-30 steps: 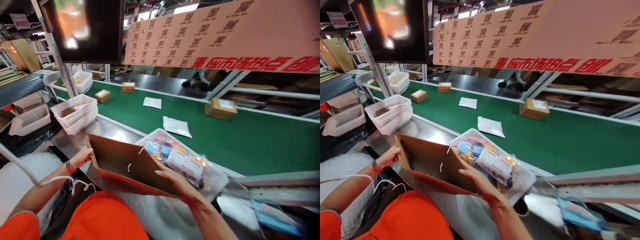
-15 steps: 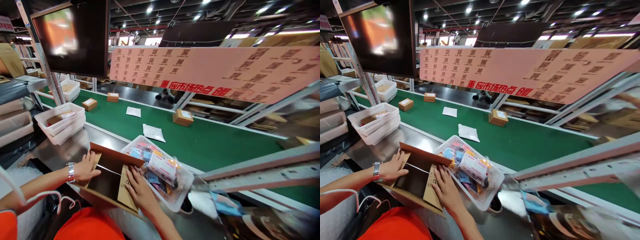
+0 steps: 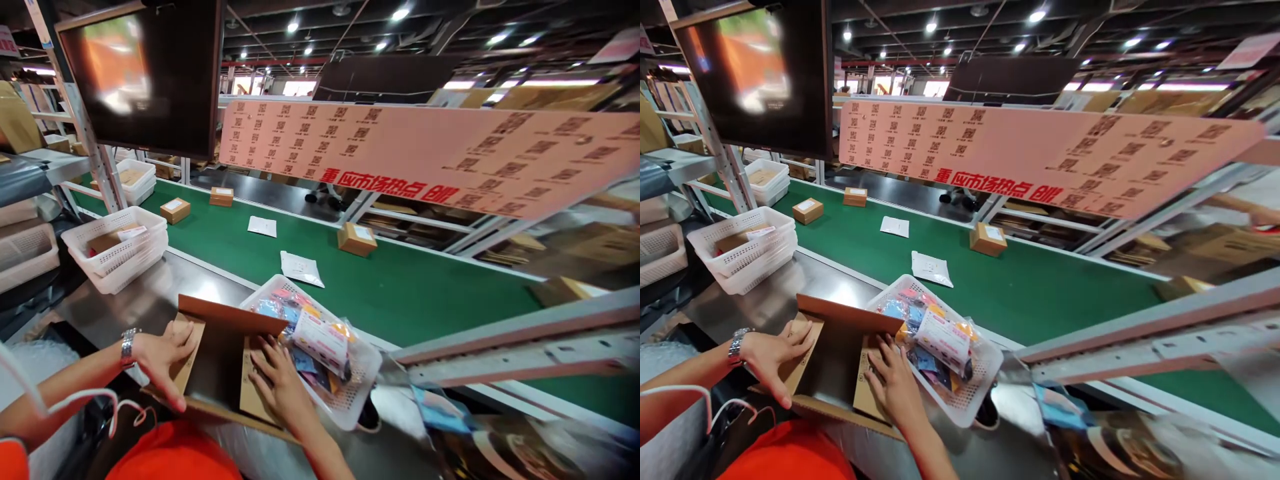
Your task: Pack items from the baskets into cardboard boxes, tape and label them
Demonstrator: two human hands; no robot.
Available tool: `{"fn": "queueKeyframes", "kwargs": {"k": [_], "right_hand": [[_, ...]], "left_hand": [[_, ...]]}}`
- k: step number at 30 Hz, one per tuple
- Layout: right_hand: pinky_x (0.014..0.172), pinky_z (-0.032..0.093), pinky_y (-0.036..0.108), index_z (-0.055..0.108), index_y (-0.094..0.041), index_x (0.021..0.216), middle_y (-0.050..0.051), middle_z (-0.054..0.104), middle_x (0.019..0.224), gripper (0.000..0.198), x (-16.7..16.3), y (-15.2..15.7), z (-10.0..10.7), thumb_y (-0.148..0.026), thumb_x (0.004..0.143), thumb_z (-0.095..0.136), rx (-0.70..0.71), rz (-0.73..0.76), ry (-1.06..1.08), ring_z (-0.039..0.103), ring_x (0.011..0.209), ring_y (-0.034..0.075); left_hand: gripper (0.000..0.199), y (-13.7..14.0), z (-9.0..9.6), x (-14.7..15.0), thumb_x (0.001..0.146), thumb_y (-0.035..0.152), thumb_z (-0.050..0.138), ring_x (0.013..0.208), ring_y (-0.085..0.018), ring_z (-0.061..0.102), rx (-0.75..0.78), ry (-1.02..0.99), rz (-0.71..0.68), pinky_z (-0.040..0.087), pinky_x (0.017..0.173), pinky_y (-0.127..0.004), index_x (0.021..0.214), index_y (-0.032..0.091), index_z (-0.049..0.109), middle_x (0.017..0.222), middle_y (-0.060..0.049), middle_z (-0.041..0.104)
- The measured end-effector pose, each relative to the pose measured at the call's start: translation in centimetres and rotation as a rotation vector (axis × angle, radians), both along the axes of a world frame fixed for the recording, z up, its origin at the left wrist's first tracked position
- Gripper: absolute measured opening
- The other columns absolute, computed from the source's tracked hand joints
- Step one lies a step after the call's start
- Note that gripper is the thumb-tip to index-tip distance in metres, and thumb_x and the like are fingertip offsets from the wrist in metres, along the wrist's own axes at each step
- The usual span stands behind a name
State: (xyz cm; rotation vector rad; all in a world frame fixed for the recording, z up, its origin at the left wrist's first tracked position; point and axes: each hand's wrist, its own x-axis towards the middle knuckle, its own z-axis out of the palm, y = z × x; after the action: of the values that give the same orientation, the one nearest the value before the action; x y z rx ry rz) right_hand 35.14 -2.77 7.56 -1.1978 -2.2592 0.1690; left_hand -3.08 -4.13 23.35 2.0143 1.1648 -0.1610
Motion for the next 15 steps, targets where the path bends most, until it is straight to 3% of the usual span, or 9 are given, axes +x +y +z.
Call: {"fn": "queueKeyframes", "kwargs": {"k": [4,7,9,11,13,15], "right_hand": [[0.128,0.041,0.079,0.086,-0.030,0.128,0.015,0.063,0.164,0.034,0.2,-0.3,0.1,-0.044,0.104,0.066,-0.030,-0.012,0.042,0.053,0.157,0.046],[0.128,0.041,0.079,0.086,-0.031,0.129,0.014,0.063,0.164,0.035,0.2,-0.3,0.1,-0.045,0.104,0.065,-0.050,-0.034,0.055,0.054,0.156,0.046],[0.128,0.042,0.077,0.086,-0.032,0.130,0.014,0.064,0.163,0.036,0.1,-0.2,-0.1,-0.047,0.105,0.065,-0.058,-0.039,0.092,0.053,0.157,0.045],[0.128,0.044,0.074,0.086,-0.031,0.129,0.015,0.066,0.161,0.038,0.0,0.0,-0.4,-0.052,0.105,0.064,-0.076,-0.029,0.179,0.054,0.157,0.043],[0.127,0.048,0.070,0.088,-0.031,0.124,0.016,0.069,0.156,0.043,-0.1,-0.1,-0.7,-0.058,0.107,0.060,-0.131,-0.023,0.309,0.056,0.156,0.041],[0.127,0.048,0.068,0.090,-0.031,0.119,0.015,0.073,0.151,0.048,0.2,-0.3,-0.8,-0.063,0.108,0.056,-0.228,-0.024,0.450,0.058,0.155,0.040]], "left_hand": [[0.154,-1.4,-0.2,0.7,0.044,0.083,0.098,0.170,-0.057,0.012,0.011,-0.021,0.024,0.026,0.136,-0.066,0.173,0.015,0.049,0.185,-0.022,0.022],[0.150,-3.2,-0.3,1.2,0.049,0.088,0.093,0.170,-0.058,0.006,0.069,-0.037,-0.002,0.017,0.137,-0.072,0.173,0.015,0.050,0.185,-0.022,0.022],[0.136,-3.4,-0.3,1.5,0.060,0.090,0.087,0.171,-0.058,0.007,0.099,-0.039,-0.018,0.010,0.136,-0.075,0.168,0.014,0.057,0.183,-0.023,0.026],[0.103,-2.3,-0.1,1.7,0.075,0.089,0.079,0.170,-0.056,0.019,0.108,-0.053,-0.022,0.012,0.137,-0.074,0.150,0.018,0.075,0.177,-0.020,0.045],[0.070,-0.3,-0.2,1.8,0.087,0.085,0.072,0.164,-0.052,0.038,0.120,-0.063,-0.034,0.015,0.137,-0.070,0.116,0.024,0.089,0.153,-0.016,0.072],[0.060,1.8,-0.8,1.9,0.090,0.083,0.071,0.153,-0.049,0.053,0.187,-0.071,-0.022,0.017,0.138,-0.066,0.088,0.026,0.088,0.121,-0.014,0.084]]}}
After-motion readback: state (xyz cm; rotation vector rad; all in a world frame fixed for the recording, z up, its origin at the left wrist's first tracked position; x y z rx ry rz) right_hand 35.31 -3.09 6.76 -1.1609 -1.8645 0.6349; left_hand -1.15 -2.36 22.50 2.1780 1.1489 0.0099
